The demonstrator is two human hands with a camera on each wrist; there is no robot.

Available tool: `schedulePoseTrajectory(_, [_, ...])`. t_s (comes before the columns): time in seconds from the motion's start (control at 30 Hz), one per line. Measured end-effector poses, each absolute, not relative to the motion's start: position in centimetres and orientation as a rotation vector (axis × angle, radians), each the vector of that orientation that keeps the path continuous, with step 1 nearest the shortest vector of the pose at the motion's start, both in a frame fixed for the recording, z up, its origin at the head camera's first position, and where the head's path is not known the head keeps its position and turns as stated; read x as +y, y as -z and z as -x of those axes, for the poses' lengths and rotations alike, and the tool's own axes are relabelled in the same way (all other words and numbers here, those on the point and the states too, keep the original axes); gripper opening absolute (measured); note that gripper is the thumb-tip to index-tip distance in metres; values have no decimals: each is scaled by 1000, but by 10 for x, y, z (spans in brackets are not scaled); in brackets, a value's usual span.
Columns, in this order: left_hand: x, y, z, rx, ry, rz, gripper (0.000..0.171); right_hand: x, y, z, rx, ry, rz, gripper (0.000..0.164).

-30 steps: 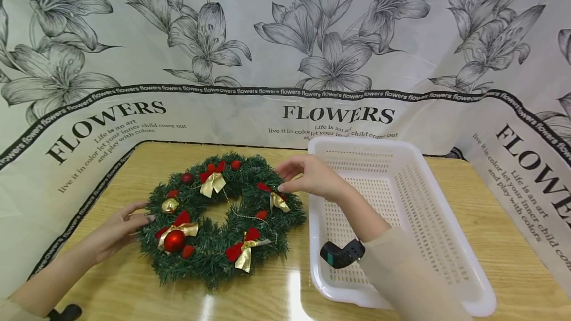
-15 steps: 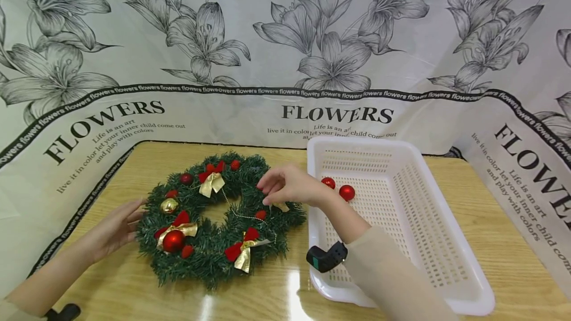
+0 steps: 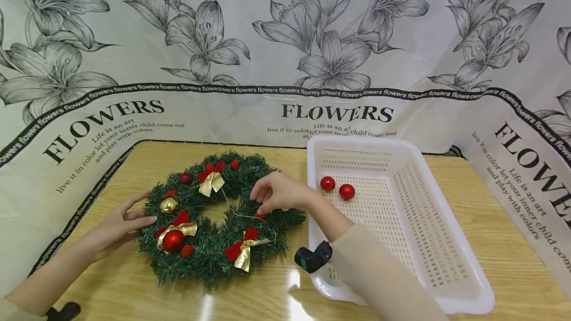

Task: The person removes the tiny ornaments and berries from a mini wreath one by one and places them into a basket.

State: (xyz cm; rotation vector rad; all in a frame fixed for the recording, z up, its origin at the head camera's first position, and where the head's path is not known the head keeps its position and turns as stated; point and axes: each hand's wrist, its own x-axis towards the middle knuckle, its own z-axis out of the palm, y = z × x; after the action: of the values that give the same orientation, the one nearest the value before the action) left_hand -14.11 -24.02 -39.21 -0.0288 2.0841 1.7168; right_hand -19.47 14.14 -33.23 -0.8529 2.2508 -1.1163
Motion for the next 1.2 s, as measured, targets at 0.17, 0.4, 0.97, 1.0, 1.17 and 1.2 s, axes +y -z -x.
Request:
schedulePoseTrajectory(0.17, [-240, 392, 141, 2094, -1711, 33, 88, 137, 333, 195, 2307, 1018, 887, 24])
schedulePoseTrajectory(0.4, [-240, 390, 141, 2118, -1704, 32, 88, 136, 331, 193, 2329, 970, 903, 22])
schedulePoseTrajectory(0.97, [-242, 386, 144, 2230, -1679, -30, 86, 133, 330, 188, 2384, 812, 984, 27])
schedulePoseTrajectory(1.0, [-243, 386, 144, 2231, -1678, -39, 86, 133, 330, 188, 2387, 805, 988, 27])
schedulePoseTrajectory(1.17, [-245, 385, 144, 2213, -1682, -66, 85, 133, 332, 188, 2395, 797, 984, 26])
schedulePoseTrajectory(1.2, [-245, 384, 144, 2209, -1683, -68, 85, 133, 332, 188, 2398, 791, 985, 26])
